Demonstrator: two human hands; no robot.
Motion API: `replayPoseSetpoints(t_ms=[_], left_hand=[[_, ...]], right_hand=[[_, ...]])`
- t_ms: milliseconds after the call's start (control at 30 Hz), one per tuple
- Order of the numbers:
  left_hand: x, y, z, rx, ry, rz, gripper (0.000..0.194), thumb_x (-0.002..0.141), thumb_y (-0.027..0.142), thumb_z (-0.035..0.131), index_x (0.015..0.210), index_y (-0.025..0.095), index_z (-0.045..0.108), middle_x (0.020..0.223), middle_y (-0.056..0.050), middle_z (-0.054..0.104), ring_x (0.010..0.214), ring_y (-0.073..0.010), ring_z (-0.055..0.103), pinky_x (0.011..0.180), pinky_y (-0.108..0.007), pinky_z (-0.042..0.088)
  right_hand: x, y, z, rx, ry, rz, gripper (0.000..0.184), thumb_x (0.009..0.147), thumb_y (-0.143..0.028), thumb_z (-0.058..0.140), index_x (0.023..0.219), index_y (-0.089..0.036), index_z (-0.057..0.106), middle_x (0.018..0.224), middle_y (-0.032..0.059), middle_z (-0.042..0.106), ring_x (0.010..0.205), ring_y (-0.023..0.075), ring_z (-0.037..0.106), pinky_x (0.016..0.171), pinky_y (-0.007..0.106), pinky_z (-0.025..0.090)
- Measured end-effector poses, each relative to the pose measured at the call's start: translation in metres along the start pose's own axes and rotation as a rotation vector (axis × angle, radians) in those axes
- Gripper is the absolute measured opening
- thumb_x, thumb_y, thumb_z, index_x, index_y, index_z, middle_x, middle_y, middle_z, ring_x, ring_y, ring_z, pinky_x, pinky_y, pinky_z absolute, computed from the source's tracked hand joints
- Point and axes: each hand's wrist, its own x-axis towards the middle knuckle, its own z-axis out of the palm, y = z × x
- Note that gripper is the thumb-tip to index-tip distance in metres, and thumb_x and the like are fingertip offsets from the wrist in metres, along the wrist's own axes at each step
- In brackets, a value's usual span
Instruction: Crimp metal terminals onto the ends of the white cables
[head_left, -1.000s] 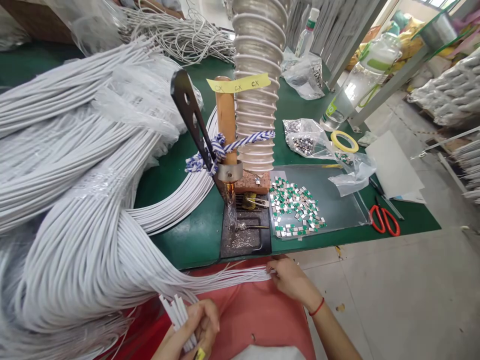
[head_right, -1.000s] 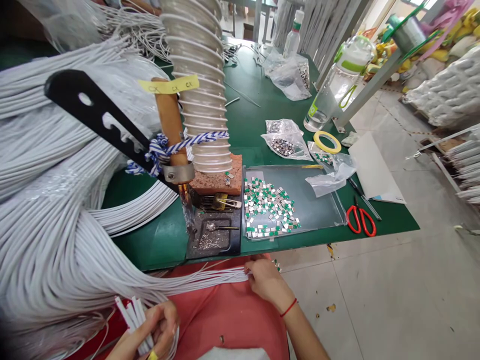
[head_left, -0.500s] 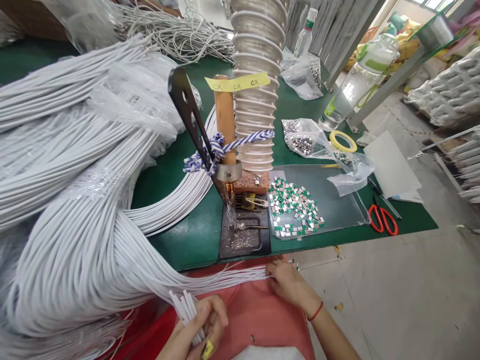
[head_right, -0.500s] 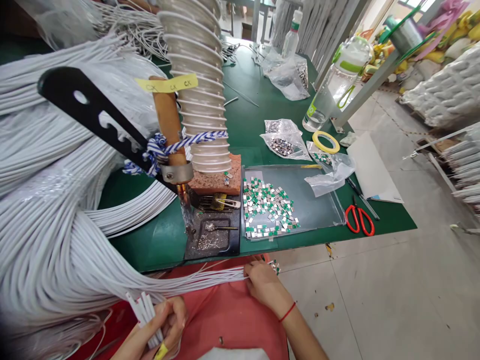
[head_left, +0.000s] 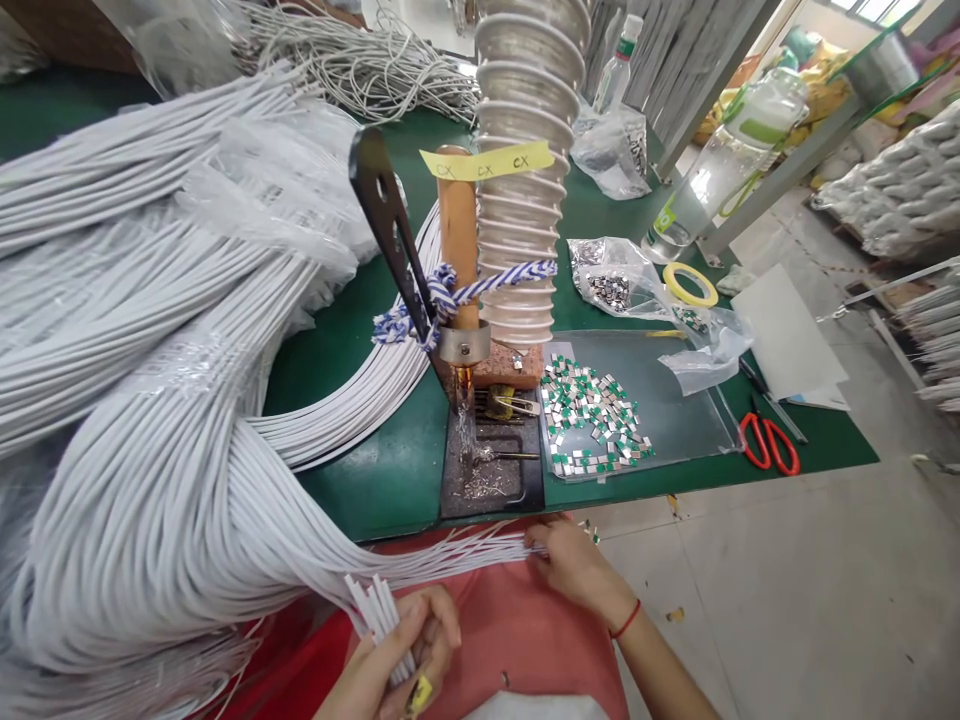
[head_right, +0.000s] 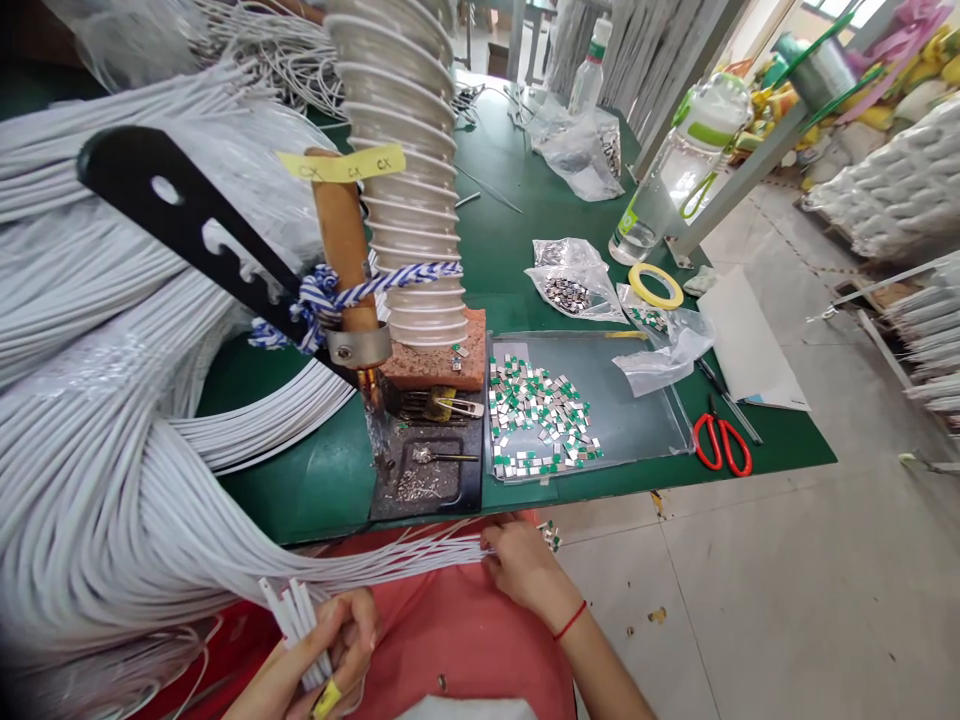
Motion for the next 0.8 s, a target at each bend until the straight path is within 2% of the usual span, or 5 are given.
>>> replayPoseSetpoints(t_ms=[367, 467, 533, 633, 800], left_hand=[[0.003, 0.010, 0.006, -0.034, -0.028, 0.017, 0.041, 0.083, 0.055, 0.073, 0.072, 0.016, 0.071, 0.048, 0.006, 0.054, 0.033, 0.0013, 0.018, 0.038, -0.012, 0.022], [0.004, 0.014, 0.011, 0.223, 0.057, 0.188, 0.043, 0.085, 0.060, 0.066, 0.081, 0.018, 0.076, 0.057, 0.001, 0.063, 0.041, -0.0066, 0.046, 0.046, -0.017, 0.039], [0.006, 0.015, 0.019, 0.520, 0.124, 0.351, 0.043, 0.088, 0.060, 0.062, 0.089, 0.020, 0.079, 0.076, -0.005, 0.073, 0.068, -0.0180, 0.065, 0.068, -0.025, 0.052], [0.012, 0.015, 0.038, 0.827, 0.078, 0.447, 0.048, 0.091, 0.064, 0.052, 0.092, 0.024, 0.079, 0.102, -0.008, 0.075, 0.098, -0.0259, 0.066, 0.091, -0.030, 0.049], [0.016, 0.019, 0.057, 1.057, -0.144, 0.392, 0.053, 0.100, 0.059, 0.033, 0.077, 0.022, 0.063, 0.070, -0.002, 0.066, 0.067, -0.0188, 0.060, 0.066, -0.023, 0.049]], right_hand=[[0.000, -0.001, -0.006, 0.025, -0.022, -0.083, 0.022, 0.081, 0.003, 0.058, 0.085, -0.015, 0.070, 0.098, 0.0108, 0.071, 0.100, 0.0259, 0.062, 0.084, 0.031, 0.043], [-0.017, -0.007, -0.024, 0.073, -0.026, -0.172, 0.020, 0.085, 0.000, 0.058, 0.090, -0.017, 0.066, 0.098, 0.0070, 0.068, 0.094, 0.0220, 0.062, 0.082, 0.029, 0.045], [-0.031, -0.016, -0.040, 0.110, -0.032, -0.239, 0.017, 0.086, -0.003, 0.061, 0.091, -0.019, 0.065, 0.100, 0.0050, 0.065, 0.093, 0.0197, 0.061, 0.079, 0.026, 0.046], [-0.049, -0.037, -0.065, 0.191, 0.005, -0.350, 0.013, 0.089, -0.009, 0.064, 0.093, -0.021, 0.063, 0.096, 0.0028, 0.062, 0.087, 0.0182, 0.060, 0.077, 0.025, 0.047], [-0.052, -0.066, -0.088, 0.365, 0.236, -0.535, 0.013, 0.098, -0.017, 0.055, 0.086, -0.019, 0.058, 0.088, 0.0039, 0.059, 0.079, 0.0174, 0.056, 0.071, 0.025, 0.046]])
